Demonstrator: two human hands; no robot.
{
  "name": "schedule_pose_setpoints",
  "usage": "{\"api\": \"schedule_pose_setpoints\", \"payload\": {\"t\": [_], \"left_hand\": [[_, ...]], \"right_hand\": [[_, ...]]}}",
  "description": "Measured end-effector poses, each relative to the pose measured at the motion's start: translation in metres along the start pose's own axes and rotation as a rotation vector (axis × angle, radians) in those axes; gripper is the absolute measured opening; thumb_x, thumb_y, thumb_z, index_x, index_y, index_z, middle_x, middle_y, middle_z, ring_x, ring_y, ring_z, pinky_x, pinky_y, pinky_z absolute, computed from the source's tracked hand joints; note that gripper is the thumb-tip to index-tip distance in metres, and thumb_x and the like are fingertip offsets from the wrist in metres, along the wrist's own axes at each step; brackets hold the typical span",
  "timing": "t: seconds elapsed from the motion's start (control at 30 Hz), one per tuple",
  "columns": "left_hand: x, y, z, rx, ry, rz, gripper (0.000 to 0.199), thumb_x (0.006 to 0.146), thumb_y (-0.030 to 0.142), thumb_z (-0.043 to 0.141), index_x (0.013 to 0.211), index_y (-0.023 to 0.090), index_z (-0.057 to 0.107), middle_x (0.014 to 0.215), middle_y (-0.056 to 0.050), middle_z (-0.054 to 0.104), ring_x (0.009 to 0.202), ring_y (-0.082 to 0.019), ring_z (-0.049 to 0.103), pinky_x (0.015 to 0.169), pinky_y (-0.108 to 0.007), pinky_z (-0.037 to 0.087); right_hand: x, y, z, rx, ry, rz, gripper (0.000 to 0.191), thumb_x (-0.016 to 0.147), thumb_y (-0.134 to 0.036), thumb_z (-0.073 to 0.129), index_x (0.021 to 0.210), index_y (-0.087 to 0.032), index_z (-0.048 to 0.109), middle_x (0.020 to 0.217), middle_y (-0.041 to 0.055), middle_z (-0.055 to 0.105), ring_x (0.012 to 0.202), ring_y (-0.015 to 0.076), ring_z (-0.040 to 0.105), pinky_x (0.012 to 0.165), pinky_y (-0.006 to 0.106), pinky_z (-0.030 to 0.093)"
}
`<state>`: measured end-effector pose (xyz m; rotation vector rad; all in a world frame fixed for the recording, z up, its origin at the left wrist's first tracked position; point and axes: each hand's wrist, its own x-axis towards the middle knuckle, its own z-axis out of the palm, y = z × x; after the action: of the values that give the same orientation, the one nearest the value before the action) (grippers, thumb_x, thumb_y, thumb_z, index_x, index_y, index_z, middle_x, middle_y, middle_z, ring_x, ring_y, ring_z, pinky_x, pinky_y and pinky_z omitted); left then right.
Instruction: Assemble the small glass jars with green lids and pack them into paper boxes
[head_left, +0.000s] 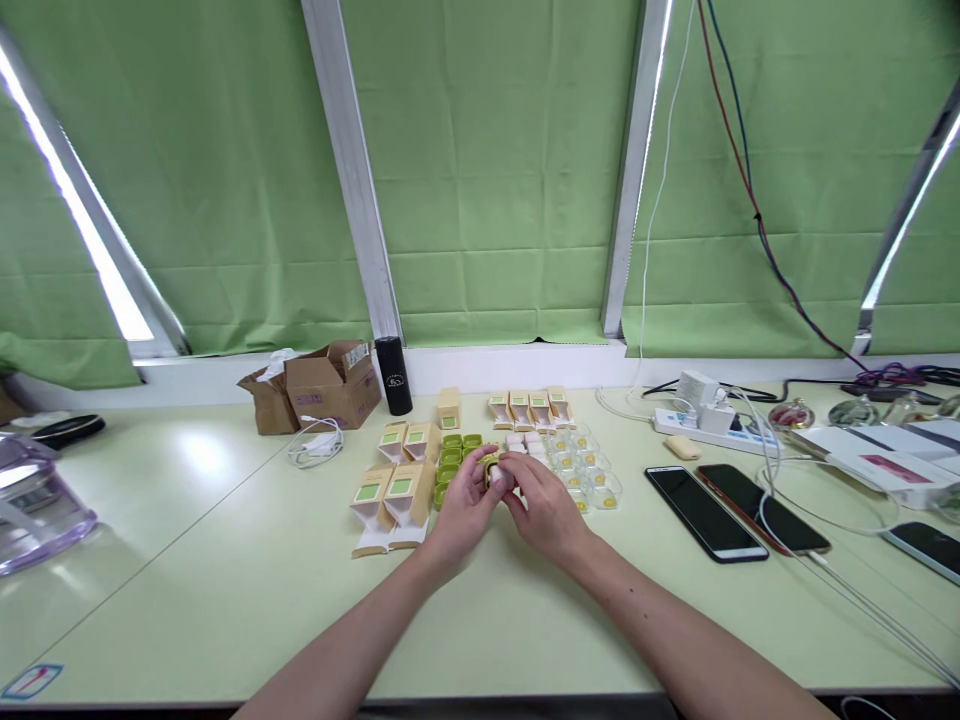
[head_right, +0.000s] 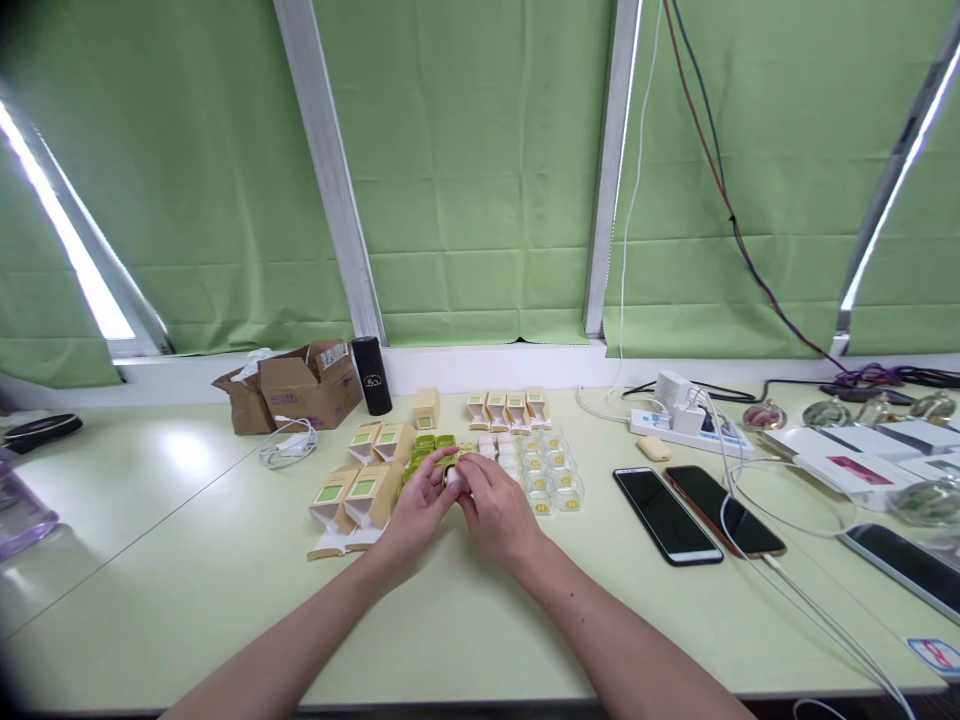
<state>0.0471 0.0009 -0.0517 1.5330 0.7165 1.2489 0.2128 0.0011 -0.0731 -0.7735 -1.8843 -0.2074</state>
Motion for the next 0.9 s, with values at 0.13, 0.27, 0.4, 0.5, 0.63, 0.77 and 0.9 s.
{"api": "schedule_pose_setpoints", "payload": {"t": [0.13,0.27,0.4,0.5,0.63,0.77,0.9], "left_hand": [[-0.0004,0.0006,0.0000,0.004,-0.007,-0.003,0.066,0.091,0.058,0.079,0.141,0.022,0.054,0.113,-0.010,0.075,0.104,-0.025,0.073,0.097,-0.038,0.058],[-0.0004,0.0004,0.0003,-0.011,-0.008,-0.006,0.064,0.091,0.057,0.079,0.139,0.023,0.052,0.113,-0.009,0.075,0.104,-0.024,0.073,0.095,-0.036,0.058],[0.0002,-0.0005,0.0001,-0.023,-0.008,0.005,0.064,0.091,0.056,0.079,0.139,0.023,0.052,0.113,-0.009,0.076,0.105,-0.025,0.074,0.093,-0.036,0.058],[0.0002,0.0001,0.0002,-0.028,-0.013,0.002,0.064,0.091,0.056,0.079,0.138,0.023,0.051,0.112,-0.009,0.076,0.104,-0.024,0.074,0.093,-0.036,0.058],[-0.0002,0.0007,0.0007,-0.031,-0.011,-0.007,0.065,0.091,0.058,0.079,0.138,0.023,0.050,0.113,-0.009,0.075,0.103,-0.024,0.074,0.093,-0.036,0.058],[0.0005,-0.0017,0.0003,-0.036,-0.007,0.005,0.066,0.091,0.058,0.080,0.138,0.023,0.049,0.112,-0.008,0.075,0.100,-0.022,0.073,0.092,-0.035,0.058],[0.0008,-0.0025,-0.0003,-0.040,-0.019,0.009,0.066,0.091,0.058,0.079,0.138,0.023,0.048,0.109,-0.008,0.075,0.098,-0.022,0.073,0.092,-0.036,0.058]], "right_hand": [[-0.0008,0.0007,0.0008,-0.008,0.007,-0.004,0.035,0.100,-0.010,0.057,0.133,-0.021,0.063,0.128,0.0166,0.074,0.120,0.0310,0.073,0.097,0.049,0.068],[-0.0010,0.0010,0.0008,-0.008,0.009,-0.003,0.035,0.100,-0.009,0.057,0.133,-0.021,0.064,0.127,0.0169,0.075,0.120,0.0307,0.074,0.097,0.049,0.068],[-0.0007,0.0007,0.0007,-0.014,0.014,-0.009,0.035,0.100,-0.009,0.057,0.132,-0.020,0.064,0.127,0.0171,0.075,0.120,0.0310,0.074,0.096,0.049,0.068],[-0.0007,0.0007,0.0011,-0.014,0.016,-0.004,0.034,0.100,-0.009,0.057,0.132,-0.020,0.065,0.126,0.0168,0.075,0.120,0.0307,0.074,0.097,0.048,0.068],[-0.0008,0.0011,0.0013,-0.010,0.017,-0.003,0.035,0.100,-0.009,0.057,0.132,-0.020,0.065,0.127,0.0169,0.075,0.120,0.0304,0.074,0.097,0.048,0.068],[-0.0006,0.0013,0.0008,-0.016,0.019,-0.010,0.035,0.100,-0.009,0.058,0.132,-0.020,0.065,0.126,0.0172,0.076,0.119,0.0308,0.075,0.097,0.049,0.068],[-0.0003,0.0015,0.0005,-0.008,0.021,-0.013,0.037,0.099,-0.008,0.059,0.133,-0.020,0.066,0.126,0.0171,0.076,0.118,0.0311,0.075,0.096,0.049,0.068]]}}
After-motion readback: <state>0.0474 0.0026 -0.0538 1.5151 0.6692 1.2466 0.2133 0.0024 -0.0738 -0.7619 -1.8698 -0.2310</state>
